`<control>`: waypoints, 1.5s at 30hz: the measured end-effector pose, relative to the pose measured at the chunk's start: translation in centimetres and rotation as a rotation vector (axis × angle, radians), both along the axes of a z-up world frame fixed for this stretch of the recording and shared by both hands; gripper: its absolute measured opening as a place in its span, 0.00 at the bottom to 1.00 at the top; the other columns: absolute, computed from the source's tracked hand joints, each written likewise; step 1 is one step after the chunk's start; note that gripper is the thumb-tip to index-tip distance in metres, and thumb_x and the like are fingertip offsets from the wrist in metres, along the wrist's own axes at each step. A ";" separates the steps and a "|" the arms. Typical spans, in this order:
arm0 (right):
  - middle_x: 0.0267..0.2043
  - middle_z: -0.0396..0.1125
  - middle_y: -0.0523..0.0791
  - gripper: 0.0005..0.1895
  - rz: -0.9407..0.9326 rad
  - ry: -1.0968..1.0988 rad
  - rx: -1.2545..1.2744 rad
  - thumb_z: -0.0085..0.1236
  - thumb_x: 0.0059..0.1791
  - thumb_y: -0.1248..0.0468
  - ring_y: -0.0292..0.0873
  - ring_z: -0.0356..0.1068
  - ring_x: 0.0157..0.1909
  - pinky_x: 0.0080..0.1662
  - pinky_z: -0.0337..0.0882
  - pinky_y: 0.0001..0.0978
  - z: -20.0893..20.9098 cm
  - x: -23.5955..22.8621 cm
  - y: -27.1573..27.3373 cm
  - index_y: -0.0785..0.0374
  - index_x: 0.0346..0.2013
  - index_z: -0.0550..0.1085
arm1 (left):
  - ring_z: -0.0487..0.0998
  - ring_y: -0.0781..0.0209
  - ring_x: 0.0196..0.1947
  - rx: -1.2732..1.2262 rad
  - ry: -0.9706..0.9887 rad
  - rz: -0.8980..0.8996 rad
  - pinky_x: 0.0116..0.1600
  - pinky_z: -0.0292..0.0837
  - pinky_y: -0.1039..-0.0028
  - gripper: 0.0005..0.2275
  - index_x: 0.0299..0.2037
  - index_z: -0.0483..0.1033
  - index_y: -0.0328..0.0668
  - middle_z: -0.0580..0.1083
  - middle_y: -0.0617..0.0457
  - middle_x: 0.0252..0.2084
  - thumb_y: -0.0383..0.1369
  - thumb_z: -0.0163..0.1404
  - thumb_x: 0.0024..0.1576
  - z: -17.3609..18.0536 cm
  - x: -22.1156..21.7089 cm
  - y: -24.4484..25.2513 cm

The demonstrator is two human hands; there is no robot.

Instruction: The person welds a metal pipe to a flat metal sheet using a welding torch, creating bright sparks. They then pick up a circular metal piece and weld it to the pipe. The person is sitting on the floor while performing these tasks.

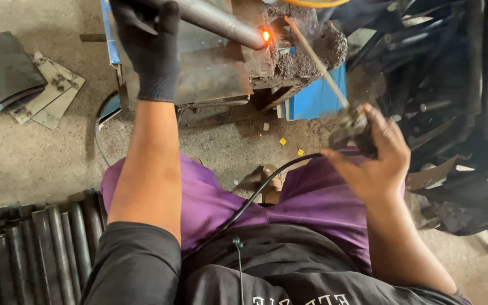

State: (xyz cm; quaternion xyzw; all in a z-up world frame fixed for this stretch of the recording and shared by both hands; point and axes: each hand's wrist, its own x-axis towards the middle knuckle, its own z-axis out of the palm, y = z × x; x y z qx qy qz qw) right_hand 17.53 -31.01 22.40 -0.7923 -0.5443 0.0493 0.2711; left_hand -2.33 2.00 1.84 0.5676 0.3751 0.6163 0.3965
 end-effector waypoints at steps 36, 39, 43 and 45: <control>0.50 0.70 0.43 0.34 0.248 -0.368 -0.159 0.74 0.37 0.59 0.47 0.68 0.52 0.58 0.57 0.48 -4.4 -4.3 0.0 0.56 0.57 0.76 | 0.75 0.65 0.33 0.054 -0.152 -0.189 0.38 0.70 0.74 0.09 0.40 0.76 0.37 0.77 0.54 0.35 0.33 0.62 0.66 2.7 0.3 -0.8; 0.49 0.70 0.42 0.34 0.255 -0.349 -0.152 0.74 0.36 0.58 0.47 0.68 0.52 0.58 0.57 0.47 -4.4 -4.1 0.1 0.55 0.57 0.76 | 0.71 0.66 0.27 0.112 -0.012 -0.093 0.34 0.67 0.74 0.13 0.36 0.74 0.37 0.74 0.55 0.31 0.34 0.64 0.64 3.2 0.2 -0.6; 0.50 0.70 0.41 0.33 0.262 -0.333 -0.136 0.74 0.38 0.58 0.46 0.68 0.53 0.58 0.57 0.46 -4.5 -3.9 -0.2 0.55 0.58 0.75 | 0.73 0.64 0.30 0.071 -0.023 -0.113 0.36 0.69 0.73 0.10 0.39 0.77 0.37 0.76 0.55 0.33 0.34 0.62 0.65 3.4 -0.1 -1.0; 0.50 0.70 0.41 0.32 0.273 -0.344 -0.113 0.74 0.39 0.58 0.45 0.68 0.53 0.57 0.57 0.45 -4.7 -3.8 -0.3 0.54 0.57 0.75 | 0.79 0.63 0.35 0.104 -0.077 -0.112 0.37 0.77 0.75 0.10 0.42 0.77 0.36 0.78 0.54 0.37 0.35 0.61 0.65 3.3 0.0 -1.0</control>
